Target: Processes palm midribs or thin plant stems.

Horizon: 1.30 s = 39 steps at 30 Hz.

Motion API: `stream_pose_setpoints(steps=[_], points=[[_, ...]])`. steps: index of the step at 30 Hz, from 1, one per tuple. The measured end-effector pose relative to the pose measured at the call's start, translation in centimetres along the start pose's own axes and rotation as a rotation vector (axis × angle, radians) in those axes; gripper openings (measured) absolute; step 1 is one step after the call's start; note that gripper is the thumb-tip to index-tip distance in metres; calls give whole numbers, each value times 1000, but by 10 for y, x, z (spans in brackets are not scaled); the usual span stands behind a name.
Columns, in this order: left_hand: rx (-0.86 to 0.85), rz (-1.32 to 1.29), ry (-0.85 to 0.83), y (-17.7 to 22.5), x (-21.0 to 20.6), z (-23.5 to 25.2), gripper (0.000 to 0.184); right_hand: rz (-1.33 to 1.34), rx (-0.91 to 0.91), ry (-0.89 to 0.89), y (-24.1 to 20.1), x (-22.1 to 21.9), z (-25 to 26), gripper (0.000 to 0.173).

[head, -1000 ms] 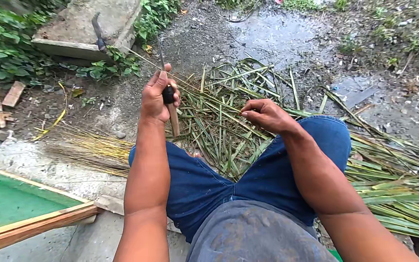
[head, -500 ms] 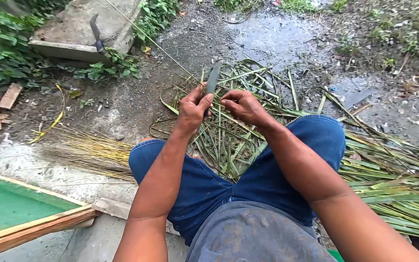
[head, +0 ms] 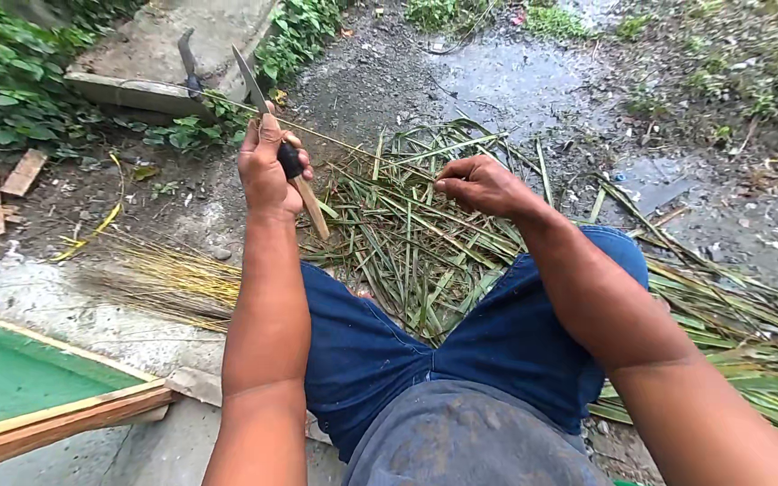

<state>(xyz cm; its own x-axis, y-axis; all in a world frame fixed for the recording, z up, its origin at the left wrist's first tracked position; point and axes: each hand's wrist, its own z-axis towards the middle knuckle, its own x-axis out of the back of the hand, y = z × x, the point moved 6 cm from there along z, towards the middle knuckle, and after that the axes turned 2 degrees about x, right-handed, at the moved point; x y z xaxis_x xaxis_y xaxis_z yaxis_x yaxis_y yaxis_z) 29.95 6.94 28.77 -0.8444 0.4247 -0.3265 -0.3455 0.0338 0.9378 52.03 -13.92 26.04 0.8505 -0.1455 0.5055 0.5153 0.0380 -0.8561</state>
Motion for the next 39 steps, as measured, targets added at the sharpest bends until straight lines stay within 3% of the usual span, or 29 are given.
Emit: stream_pose_setpoints(steps=[4,9,17,21,26,28,30,32,36,39], points=[[-15,-8,0,-1,-2,-3,31,-76,-24,-41,7,10,11,25],[-69,-13,62,18,22,3,34,-221,81,-34,13,33,-2,24],[-103,-62,189,38,60,1,33,-391,36,100,16,112,-64,23],[-97,-113,216,40,75,3,34,-475,20,166,54,154,-116,25],[-111,-165,311,50,110,12,34,-347,-140,363,130,218,-184,23],[-120,-224,418,53,135,18,30,-288,-214,476,145,234,-203,24],[-115,-192,492,48,140,19,28,-253,-307,582,127,225,-201,26],[-84,40,365,38,97,13,29,-219,-393,623,87,202,-164,27],[51,732,-245,-10,-19,-19,38,-165,-322,473,50,152,-66,28],[144,876,-438,-55,-55,-33,36,-108,-226,360,29,108,-13,24]])
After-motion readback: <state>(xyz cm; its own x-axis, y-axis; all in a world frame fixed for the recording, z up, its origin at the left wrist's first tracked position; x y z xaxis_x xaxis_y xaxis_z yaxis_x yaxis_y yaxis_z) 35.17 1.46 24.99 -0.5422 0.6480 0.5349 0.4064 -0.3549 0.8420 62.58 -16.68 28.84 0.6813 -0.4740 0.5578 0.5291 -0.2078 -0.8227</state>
